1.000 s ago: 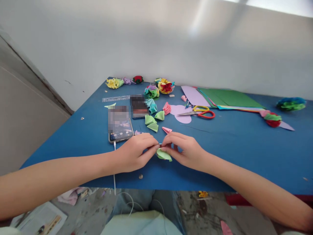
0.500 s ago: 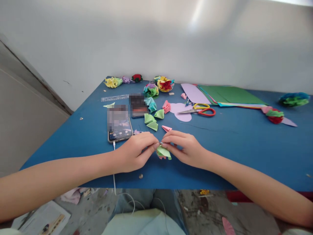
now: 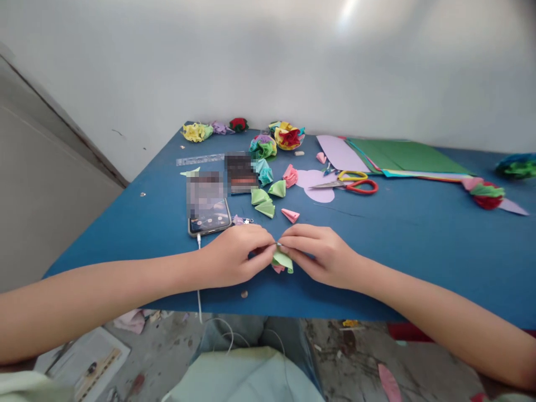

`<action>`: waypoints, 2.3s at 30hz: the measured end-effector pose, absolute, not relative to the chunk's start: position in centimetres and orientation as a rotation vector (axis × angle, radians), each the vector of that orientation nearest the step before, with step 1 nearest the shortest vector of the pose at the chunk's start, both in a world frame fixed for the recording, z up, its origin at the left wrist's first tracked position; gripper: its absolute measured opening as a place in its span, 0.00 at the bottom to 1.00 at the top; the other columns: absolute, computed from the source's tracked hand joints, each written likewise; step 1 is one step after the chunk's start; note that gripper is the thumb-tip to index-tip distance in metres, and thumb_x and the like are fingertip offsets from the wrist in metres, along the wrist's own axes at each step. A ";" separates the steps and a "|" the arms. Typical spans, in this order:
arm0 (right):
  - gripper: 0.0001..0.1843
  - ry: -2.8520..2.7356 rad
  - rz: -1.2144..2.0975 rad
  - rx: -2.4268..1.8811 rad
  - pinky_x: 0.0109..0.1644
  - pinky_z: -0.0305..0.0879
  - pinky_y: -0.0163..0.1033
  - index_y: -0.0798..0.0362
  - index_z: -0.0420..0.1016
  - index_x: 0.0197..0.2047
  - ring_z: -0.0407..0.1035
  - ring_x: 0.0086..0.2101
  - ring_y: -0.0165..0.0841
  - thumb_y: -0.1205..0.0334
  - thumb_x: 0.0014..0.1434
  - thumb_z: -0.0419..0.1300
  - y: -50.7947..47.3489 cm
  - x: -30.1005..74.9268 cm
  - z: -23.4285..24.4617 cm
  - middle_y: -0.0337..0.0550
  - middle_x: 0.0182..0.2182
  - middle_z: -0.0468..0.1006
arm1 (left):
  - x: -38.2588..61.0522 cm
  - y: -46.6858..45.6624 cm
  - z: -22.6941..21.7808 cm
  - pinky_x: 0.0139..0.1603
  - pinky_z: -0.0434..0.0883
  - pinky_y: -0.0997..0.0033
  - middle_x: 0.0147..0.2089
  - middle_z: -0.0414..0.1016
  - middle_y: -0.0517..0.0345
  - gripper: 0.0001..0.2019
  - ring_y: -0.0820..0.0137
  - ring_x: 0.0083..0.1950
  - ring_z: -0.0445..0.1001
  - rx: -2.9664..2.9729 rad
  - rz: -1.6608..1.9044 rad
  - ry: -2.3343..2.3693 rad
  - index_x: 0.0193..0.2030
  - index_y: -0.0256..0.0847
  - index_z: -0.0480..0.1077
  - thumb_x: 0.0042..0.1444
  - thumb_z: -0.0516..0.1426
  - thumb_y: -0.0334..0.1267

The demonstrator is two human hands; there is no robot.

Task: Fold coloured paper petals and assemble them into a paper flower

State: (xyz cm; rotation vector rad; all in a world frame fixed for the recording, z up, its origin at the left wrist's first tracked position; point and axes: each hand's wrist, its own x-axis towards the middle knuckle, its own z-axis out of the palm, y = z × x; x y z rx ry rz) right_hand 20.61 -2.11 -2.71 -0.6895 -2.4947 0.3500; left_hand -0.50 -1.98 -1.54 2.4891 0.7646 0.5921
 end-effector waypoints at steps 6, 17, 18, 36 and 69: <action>0.10 -2.565 0.296 -0.629 0.38 0.66 0.34 0.56 0.71 0.40 0.68 0.35 0.30 0.69 0.59 0.50 -2.5 20.5 -2.7 0.47 0.37 0.74 | -0.7 -1.8 -2.1 0.35 0.62 0.74 0.28 0.67 0.55 0.13 0.72 0.32 0.63 2.656 0.592 0.710 0.31 0.35 0.68 0.61 0.46 0.34; 0.15 -2.349 -0.060 -1.103 0.28 0.58 0.32 0.55 0.71 0.44 0.67 0.24 0.28 0.54 0.60 0.53 0.6 21.9 -2.5 0.40 0.24 0.75 | -0.9 -1.7 -2.2 0.35 0.60 0.73 0.28 0.65 0.57 0.12 0.73 0.32 0.61 2.691 0.532 0.753 0.30 0.36 0.64 0.61 0.44 0.34; 0.18 -2.343 -0.122 -1.192 0.26 0.55 0.32 0.54 0.71 0.46 0.67 0.22 0.28 0.52 0.59 0.53 0.8 22.0 -2.7 0.39 0.22 0.74 | -0.9 -1.6 -2.2 0.35 0.60 0.73 0.28 0.65 0.57 0.12 0.72 0.32 0.62 2.700 0.550 0.774 0.31 0.36 0.64 0.61 0.44 0.34; 0.12 -2.492 -0.211 -1.257 0.25 0.52 0.32 0.51 0.71 0.42 0.71 0.27 0.29 0.57 0.62 0.50 1.3 21.7 -3.7 0.40 0.29 0.78 | -1.0 -1.7 -2.3 0.32 0.60 0.73 0.29 0.66 0.56 0.11 0.71 0.32 0.64 2.911 0.619 0.786 0.34 0.36 0.66 0.61 0.45 0.34; 0.14 -2.284 0.299 -0.794 0.41 0.63 0.40 0.54 0.68 0.47 0.65 0.33 0.30 0.69 0.63 0.45 0.5 21.0 -3.4 0.41 0.29 0.74 | -0.8 -1.8 -2.1 0.30 0.62 0.72 0.25 0.65 0.56 0.13 0.72 0.28 0.62 3.061 0.713 0.731 0.28 0.35 0.66 0.61 0.46 0.34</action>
